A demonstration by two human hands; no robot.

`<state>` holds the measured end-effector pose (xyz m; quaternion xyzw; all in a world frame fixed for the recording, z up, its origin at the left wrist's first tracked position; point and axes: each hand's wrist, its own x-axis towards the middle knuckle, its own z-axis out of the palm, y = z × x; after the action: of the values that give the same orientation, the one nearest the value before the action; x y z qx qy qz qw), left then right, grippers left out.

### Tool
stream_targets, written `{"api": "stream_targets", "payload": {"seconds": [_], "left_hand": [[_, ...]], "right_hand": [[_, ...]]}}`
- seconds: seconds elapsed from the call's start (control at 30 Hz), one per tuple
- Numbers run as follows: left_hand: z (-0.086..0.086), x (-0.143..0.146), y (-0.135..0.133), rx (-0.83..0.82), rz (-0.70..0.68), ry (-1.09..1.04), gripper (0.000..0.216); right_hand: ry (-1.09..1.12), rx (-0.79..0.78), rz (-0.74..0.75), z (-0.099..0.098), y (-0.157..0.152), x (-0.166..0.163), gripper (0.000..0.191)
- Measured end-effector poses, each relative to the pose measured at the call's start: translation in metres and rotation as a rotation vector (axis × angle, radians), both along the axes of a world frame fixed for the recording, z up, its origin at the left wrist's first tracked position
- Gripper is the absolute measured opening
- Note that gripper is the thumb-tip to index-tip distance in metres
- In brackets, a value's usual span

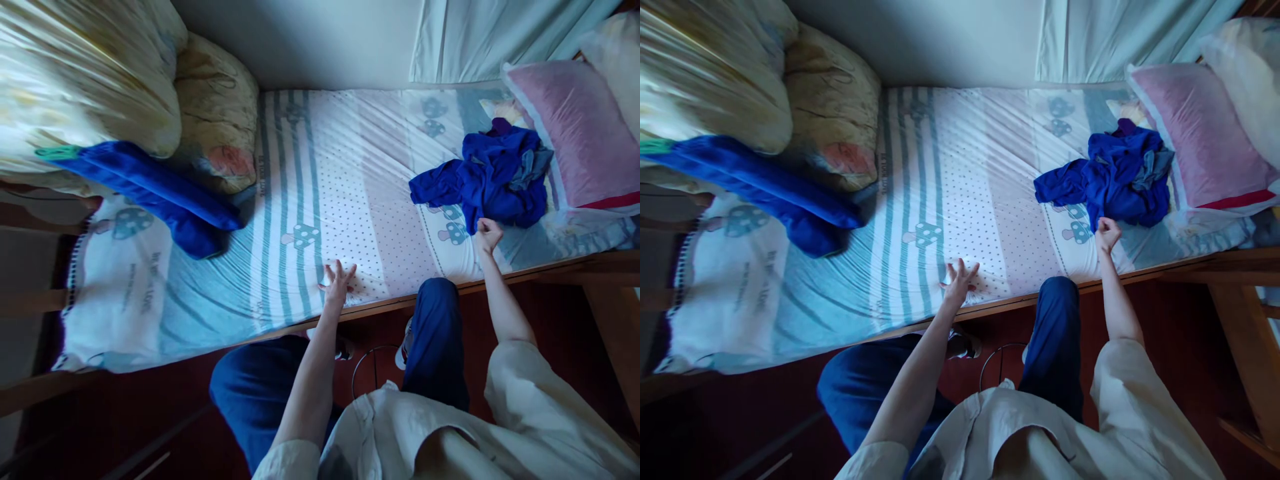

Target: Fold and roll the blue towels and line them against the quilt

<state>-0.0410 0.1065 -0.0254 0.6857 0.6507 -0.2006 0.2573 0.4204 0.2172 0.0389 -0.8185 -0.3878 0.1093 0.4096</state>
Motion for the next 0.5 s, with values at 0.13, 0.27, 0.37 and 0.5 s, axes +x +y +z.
{"api": "stream_targets", "payload": {"seconds": [0.13,0.27,0.37,0.5], "left_hand": [[0.001,-0.001,-0.001,0.02,0.006,-0.029,0.082],[0.007,0.003,-0.002,0.036,0.043,-0.05,0.082],[0.018,0.01,-0.003,0.059,0.078,-0.062,0.081],[0.04,0.016,-0.024,0.096,0.117,-0.212,0.07]], "right_hand": [[0.165,-0.092,0.545,0.024,-0.07,-0.103,0.019],[0.387,-0.08,0.776,0.043,-0.165,-0.203,0.023],[0.506,-0.035,0.772,0.054,-0.225,-0.25,0.026],[0.519,0.019,0.799,0.069,-0.274,-0.271,0.029]]}}
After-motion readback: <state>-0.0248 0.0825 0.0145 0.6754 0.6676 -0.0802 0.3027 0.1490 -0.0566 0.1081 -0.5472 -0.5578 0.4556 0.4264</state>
